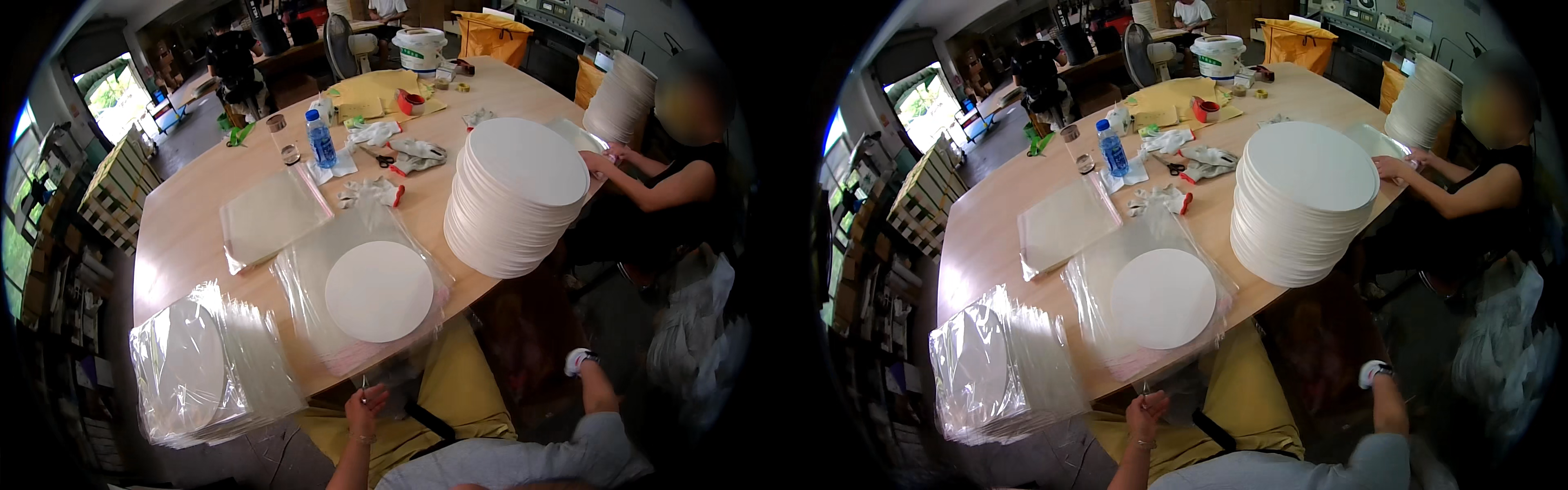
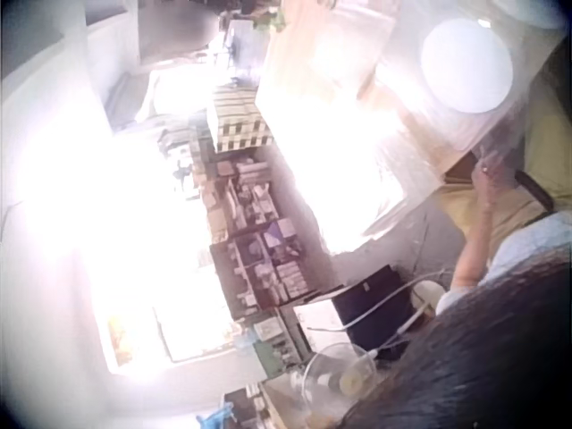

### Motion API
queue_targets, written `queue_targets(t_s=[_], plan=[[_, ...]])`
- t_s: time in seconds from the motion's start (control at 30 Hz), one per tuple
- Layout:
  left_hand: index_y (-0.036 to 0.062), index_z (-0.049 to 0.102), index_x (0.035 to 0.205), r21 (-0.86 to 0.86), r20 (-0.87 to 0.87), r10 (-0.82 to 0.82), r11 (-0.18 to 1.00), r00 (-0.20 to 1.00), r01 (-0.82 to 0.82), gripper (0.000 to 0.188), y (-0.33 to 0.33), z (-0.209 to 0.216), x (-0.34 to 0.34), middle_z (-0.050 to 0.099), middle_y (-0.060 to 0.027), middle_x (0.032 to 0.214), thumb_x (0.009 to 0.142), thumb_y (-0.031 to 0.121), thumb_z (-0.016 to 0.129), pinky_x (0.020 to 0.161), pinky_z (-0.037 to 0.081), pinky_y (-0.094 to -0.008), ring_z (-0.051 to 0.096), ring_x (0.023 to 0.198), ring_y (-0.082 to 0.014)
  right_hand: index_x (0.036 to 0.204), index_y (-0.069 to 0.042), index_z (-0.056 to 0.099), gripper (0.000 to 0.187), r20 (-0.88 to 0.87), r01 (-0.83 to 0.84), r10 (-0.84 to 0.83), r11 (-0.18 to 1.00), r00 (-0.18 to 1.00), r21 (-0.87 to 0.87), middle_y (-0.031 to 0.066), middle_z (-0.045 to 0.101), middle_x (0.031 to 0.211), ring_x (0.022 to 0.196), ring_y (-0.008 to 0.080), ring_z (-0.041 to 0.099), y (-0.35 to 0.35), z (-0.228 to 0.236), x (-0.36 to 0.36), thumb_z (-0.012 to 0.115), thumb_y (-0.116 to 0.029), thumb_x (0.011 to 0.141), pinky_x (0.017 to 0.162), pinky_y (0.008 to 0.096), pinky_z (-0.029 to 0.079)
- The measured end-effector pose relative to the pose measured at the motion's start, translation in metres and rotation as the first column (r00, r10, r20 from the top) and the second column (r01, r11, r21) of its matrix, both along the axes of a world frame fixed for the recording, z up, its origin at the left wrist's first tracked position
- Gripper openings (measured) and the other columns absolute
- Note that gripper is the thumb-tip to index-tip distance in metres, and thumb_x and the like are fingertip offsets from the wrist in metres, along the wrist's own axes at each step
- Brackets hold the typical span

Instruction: The person repeatedly picks up white circular discs from a stack and places them into clear plastic bags on a table. The person wears gloves and works in a warehouse environment with other people visible in the background. The task involves handling the discs one at a time and stacking the packaged items.

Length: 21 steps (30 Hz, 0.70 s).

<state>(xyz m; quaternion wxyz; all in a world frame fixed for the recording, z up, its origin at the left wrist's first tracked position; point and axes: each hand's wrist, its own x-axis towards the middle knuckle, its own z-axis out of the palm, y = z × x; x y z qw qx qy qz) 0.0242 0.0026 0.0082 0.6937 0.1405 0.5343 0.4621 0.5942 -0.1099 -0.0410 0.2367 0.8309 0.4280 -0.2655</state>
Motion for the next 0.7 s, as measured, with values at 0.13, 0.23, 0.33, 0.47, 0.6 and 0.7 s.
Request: queue_targets(t_s=[0.13, 0.23, 0.33, 0.47, 0.6, 0.7], plan=[[-0.0019, 0.059, 0.09, -0.014, -0.025, 0.062, 0.998, 0.998, -0.062, 0.035, -0.005, 0.008, -0.007, 0.064, -0.0166, 0.099, 0.091, 0.024, 0.036, 0.06, 0.052, -0.0307, 0.065, 0.081, -0.0273, 0.124, -0.006, 0.041, 0.067, -0.151, -0.064, 0.287, 0.623, 0.946, 0.78, 0.0161, 0.045, 0.123, 0.11, 0.0348, 0.046, 0.121, 0.056, -0.143, 0.069, -0.012, 0.063, 0.093, 0.0387, 0.04], [-0.0007, 0.057, 0.086, -0.021, -0.116, 0.009, 1.0, 0.993, -0.012, 0.034, -0.001, 0.023, -0.009, 0.064, -0.0166, 0.098, 0.092, 0.025, 0.036, 0.062, 0.052, -0.0323, 0.065, 0.08, -0.0263, 0.115, -0.007, 0.048, 0.063, 0.167, -0.258, 0.718, 0.019, 0.676, 0.966, 0.0103, 0.046, 0.119, 0.103, 0.0321, 0.049, 0.183, 0.07, -0.199, 0.074, -0.011, 0.058, 0.09, 0.0412, 0.042], [-0.0011, 0.056, 0.089, 0.054, -0.128, -0.079, 0.995, 0.989, 0.087, 0.034, -0.003, 0.026, -0.021, 0.065, -0.0156, 0.092, 0.093, 0.024, 0.034, 0.064, 0.051, -0.0337, 0.064, 0.077, -0.0261, 0.081, -0.01, 0.063, 0.021, 0.291, -0.183, 0.853, -0.233, 0.433, 0.955, 0.0006, 0.06, 0.09, 0.091, 0.0245, 0.055, 0.222, 0.105, -0.222, 0.07, -0.007, 0.061, 0.081, 0.0384, 0.046], [0.0001, 0.055, 0.109, 0.342, -0.92, 0.209, 0.839, 0.331, 0.423, 0.037, -0.006, -0.001, -0.041, 0.047, -0.0184, 0.123, 0.075, 0.014, 0.062, 0.08, 0.042, -0.0416, 0.048, 0.106, -0.0287, 0.074, -0.01, 0.064, 0.014, 0.229, -0.096, 0.932, -0.21, 0.282, 0.973, 0.0011, 0.063, 0.081, 0.084, 0.0248, 0.058, 0.244, 0.089, -0.207, 0.069, -0.006, 0.061, 0.071, 0.0356, 0.049], [0.0141, 0.056, 0.111, 0.135, -0.857, 0.481, 0.551, -0.182, 0.823, 0.053, 0.023, 0.011, -0.038, 0.039, -0.0136, 0.131, 0.061, 0.015, 0.074, 0.086, 0.035, -0.0457, 0.039, 0.111, -0.0308, 0.073, -0.009, 0.065, 0.012, 0.125, -0.109, 0.966, -0.102, 0.227, 0.989, 0.0032, 0.064, 0.079, 0.081, 0.025, 0.059, 0.245, 0.1, -0.212, 0.068, -0.005, 0.062, 0.068, 0.0343, 0.049], [0.0161, 0.061, 0.103, 0.228, -0.808, 0.589, 0.286, 0.017, 0.931, 0.04, 0.043, 0.022, -0.034, 0.054, -0.0054, 0.117, 0.065, 0.015, 0.072, 0.085, 0.037, -0.0375, 0.048, 0.104, -0.0239, 0.074, -0.008, 0.066, 0.01, 0.047, -0.138, 0.982, -0.022, 0.181, 0.99, 0.005, 0.064, 0.078, 0.078, 0.0239, 0.06, 0.249, 0.103, -0.209, 0.067, -0.005, 0.065, 0.067, 0.0329, 0.049]])
